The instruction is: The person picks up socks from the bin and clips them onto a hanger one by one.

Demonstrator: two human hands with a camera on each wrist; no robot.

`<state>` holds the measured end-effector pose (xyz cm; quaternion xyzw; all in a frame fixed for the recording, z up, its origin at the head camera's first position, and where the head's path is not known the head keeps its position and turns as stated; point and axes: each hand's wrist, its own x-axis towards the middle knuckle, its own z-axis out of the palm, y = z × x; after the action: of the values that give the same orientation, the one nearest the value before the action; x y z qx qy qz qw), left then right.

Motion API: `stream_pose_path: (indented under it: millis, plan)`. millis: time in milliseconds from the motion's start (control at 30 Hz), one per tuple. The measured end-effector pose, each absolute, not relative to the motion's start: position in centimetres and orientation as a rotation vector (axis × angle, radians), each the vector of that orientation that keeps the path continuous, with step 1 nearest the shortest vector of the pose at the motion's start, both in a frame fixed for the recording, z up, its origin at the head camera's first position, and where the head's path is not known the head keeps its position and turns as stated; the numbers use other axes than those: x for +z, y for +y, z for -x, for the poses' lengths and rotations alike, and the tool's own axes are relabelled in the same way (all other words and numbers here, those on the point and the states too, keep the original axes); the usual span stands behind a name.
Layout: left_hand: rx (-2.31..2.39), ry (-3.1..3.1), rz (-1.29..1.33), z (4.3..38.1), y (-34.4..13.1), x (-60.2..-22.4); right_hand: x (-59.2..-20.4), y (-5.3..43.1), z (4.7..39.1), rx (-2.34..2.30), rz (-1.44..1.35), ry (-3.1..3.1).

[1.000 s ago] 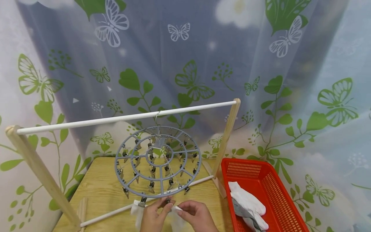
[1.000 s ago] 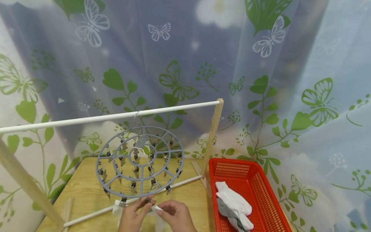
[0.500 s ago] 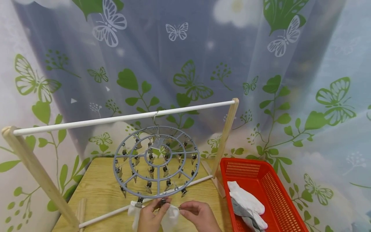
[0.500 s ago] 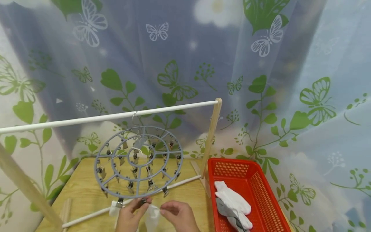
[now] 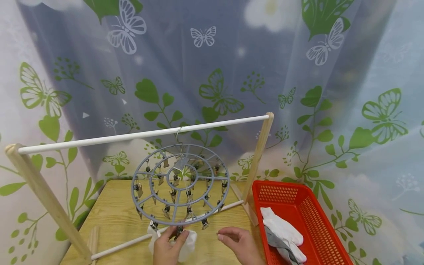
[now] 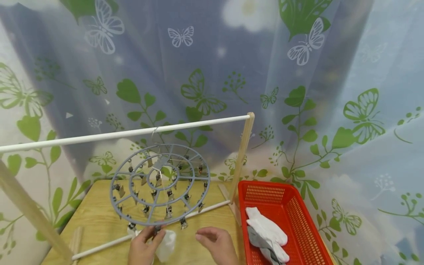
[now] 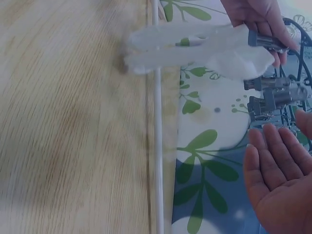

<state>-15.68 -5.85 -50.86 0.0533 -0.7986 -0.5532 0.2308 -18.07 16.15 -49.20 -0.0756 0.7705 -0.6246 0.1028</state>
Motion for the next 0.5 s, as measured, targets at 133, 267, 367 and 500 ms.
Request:
stream_pose_path:
  millis: [133, 267, 367, 500]
  plan:
    - [-1.521, -2.147, -0.254, 15.6, -6.0, -50.9, -49.4, 16.7, 18.2, -1.802, 0.195, 2.311]
    - [-1.467, -1.991, -0.274, 15.3, -6.3, -51.2, -49.3, 17.1, 18.3, -1.792, 0.178, 2.341]
    - [-1.403, -1.826, -0.212, 15.0, -6.6, -51.6, -49.3, 17.3, 18.2, -1.804, 0.175, 2.347]
    - [-1.381, -1.662, -0.081, 14.7, -7.0, -51.9, -49.3, 17.4, 18.1, -1.816, 0.169, 2.346]
